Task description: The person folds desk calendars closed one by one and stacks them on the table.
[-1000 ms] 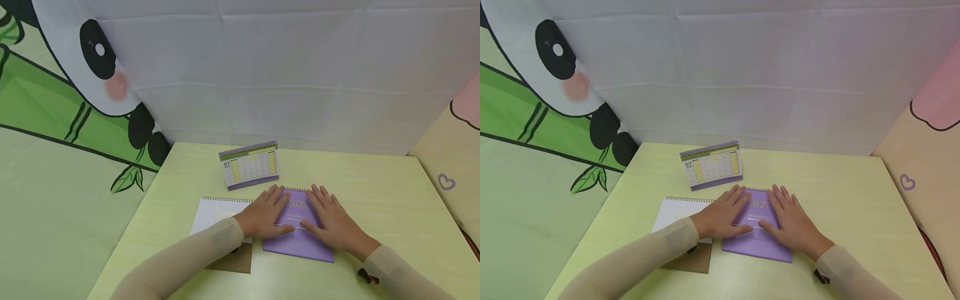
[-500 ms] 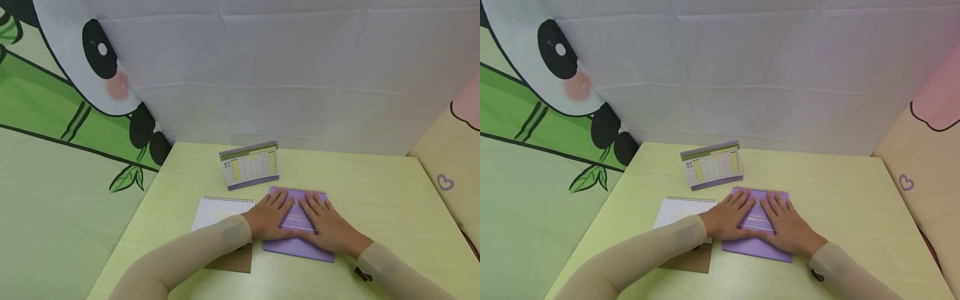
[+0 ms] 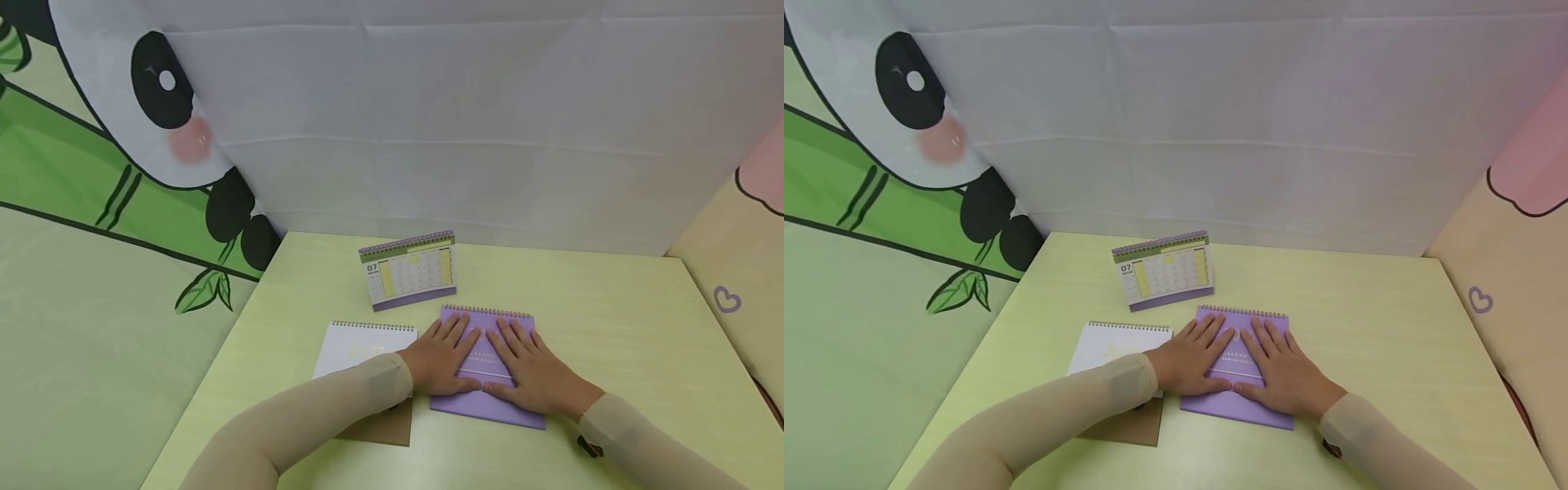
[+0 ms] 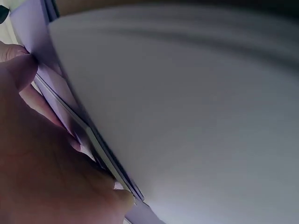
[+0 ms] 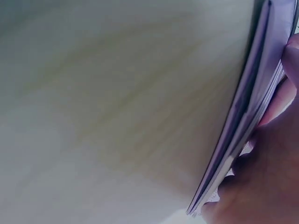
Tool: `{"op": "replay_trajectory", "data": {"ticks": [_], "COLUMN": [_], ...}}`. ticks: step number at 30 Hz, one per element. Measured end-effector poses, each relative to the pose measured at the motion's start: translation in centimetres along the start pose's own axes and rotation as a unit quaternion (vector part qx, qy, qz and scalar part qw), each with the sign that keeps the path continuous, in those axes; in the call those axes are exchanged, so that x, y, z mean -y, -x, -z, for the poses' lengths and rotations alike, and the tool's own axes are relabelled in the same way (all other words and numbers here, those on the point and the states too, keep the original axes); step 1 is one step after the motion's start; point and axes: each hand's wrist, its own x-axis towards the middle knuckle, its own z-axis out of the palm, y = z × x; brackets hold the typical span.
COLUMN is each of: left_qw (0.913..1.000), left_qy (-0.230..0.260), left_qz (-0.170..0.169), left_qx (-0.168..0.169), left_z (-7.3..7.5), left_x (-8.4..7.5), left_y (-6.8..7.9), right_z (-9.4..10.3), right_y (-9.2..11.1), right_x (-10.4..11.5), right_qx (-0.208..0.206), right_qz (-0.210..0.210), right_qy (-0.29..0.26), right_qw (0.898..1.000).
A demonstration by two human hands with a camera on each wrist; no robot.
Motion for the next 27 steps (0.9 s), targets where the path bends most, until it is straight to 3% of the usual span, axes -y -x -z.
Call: {"op": "replay_trajectory", "data": {"ticks": [20, 27], "left_qw": [0.9997, 0.9999], "left_qy": [-0.024, -0.009], "left_qz": [0.01, 0.01], "left_qx": [0.004, 0.01], "left_z": [-0.57, -0.32], "left_x": [-0.12, -0.3], "left_y": [-0.08, 0.21], "right_z": [-0.14, -0.16], "right_y": [-0.29, -0.18], "right_x": [0.22, 0.18], "right_qx": [0.016, 0.013], "right_qz": [-0.005, 0.0], "right_qy": [0.015, 0.012], "right_qw": [1.0, 1.0]}}
